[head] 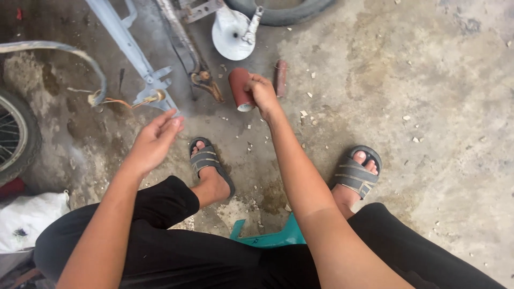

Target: The person smooths a metal rod clamped in a vise using a sanding block. They hold the rod with one hand and rub the sanding block along its length with the other, working on different sections of the metal piece.

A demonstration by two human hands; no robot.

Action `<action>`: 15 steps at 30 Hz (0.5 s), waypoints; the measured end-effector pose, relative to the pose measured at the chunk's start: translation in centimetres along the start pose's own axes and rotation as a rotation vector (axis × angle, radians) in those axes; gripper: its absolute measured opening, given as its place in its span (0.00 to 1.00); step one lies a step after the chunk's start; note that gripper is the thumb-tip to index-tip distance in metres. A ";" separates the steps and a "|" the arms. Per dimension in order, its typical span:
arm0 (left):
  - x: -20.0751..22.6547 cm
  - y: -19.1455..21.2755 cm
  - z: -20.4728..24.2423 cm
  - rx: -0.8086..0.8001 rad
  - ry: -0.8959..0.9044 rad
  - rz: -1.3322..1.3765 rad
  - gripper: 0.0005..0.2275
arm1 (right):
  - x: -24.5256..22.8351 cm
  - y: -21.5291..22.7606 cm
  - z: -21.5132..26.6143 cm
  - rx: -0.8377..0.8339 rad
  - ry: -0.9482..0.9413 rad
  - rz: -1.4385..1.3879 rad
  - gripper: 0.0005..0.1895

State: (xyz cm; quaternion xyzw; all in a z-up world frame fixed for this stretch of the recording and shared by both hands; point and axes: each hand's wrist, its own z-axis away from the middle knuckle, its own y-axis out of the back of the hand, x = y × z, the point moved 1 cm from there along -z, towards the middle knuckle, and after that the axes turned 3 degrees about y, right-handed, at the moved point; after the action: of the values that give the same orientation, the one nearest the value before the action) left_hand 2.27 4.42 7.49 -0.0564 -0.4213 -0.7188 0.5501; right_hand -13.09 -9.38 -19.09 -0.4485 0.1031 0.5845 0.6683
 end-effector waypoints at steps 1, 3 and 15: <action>0.0 0.5 0.7 0.012 -0.003 0.012 0.26 | -0.8 -0.6 0.2 -0.012 0.005 0.011 0.12; -0.1 1.4 2.1 -0.026 -0.043 -0.058 0.27 | -2.0 -1.7 0.9 -0.012 0.036 -0.005 0.10; -4.5 -3.4 -2.1 -0.139 -0.013 -0.135 0.35 | 4.6 -1.9 -1.0 -0.018 -0.081 0.153 0.10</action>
State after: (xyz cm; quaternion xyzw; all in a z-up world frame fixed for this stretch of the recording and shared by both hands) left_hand 1.93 6.45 1.83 -0.0706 -0.3767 -0.7815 0.4924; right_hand -9.63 -6.82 -21.77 -0.4211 0.1046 0.6524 0.6214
